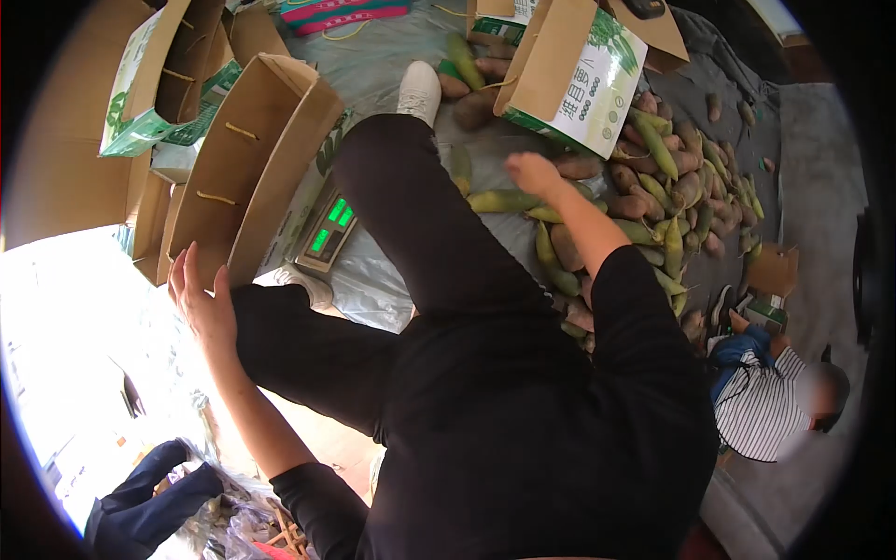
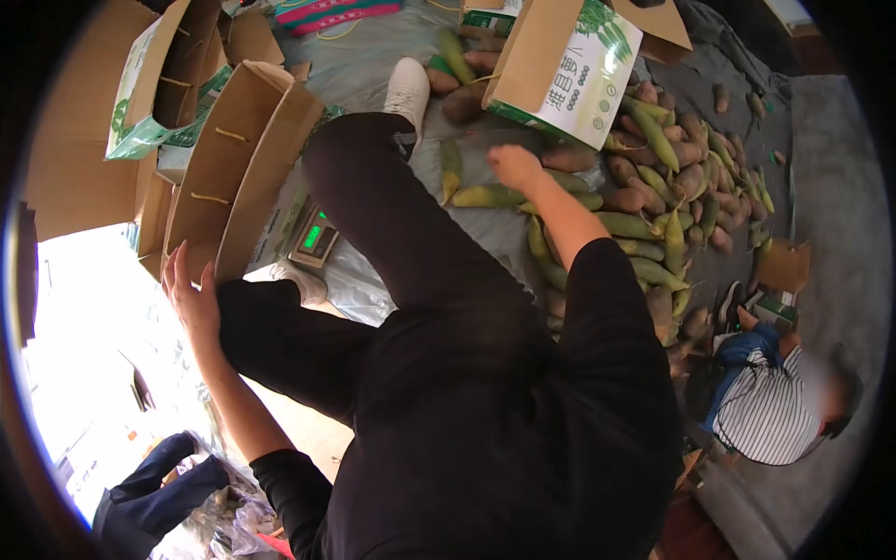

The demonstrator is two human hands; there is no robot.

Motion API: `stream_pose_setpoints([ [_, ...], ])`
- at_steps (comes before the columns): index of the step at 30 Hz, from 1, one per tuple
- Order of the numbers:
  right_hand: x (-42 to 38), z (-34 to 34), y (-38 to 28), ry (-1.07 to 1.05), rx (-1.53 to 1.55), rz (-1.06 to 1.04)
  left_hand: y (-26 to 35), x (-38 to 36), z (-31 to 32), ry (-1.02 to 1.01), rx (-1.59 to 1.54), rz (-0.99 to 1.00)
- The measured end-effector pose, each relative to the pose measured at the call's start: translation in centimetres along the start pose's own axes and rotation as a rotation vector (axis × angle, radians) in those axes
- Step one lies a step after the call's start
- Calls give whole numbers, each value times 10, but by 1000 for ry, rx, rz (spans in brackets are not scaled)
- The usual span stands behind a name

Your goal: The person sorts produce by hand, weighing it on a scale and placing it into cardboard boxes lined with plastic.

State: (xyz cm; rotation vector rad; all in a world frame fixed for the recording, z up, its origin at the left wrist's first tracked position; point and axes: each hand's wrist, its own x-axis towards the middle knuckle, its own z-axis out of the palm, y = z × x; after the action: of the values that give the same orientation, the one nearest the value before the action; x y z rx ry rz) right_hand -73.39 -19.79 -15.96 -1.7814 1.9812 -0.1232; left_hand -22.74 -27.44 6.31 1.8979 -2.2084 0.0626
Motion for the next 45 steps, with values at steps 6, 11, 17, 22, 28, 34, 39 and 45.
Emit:
stream_pose_setpoints([
  [6, -109, 103, 49, -297, 6, 261, -6, 4, 6, -31, 34, 43],
  [11, -159, 90, 35, -391, -61, 411, -9, 6, 8, -57, 42, 65],
  [17, -156, 46, 47, -52, -154, 768, -18, 13, 6, -180, 49, 74],
  [22, -153, 51, 61, -289, -43, 951, 12, 24, 13, -358, 115, -62],
  [28, -158, 60, 47, -371, -35, 1085, 19, 39, 45, -433, 113, -315],
  [34, -153, 65, 54, -305, 67, 1186, 20, 34, 67, -439, 18, -445],
  [39, -165, 82, 104, -157, 781, 1112, 18, 24, 70, -369, 57, -314],
  [45, -129, 4, 45, -192, 1021, 977, 19, 21, 71, -303, 8, -261],
])
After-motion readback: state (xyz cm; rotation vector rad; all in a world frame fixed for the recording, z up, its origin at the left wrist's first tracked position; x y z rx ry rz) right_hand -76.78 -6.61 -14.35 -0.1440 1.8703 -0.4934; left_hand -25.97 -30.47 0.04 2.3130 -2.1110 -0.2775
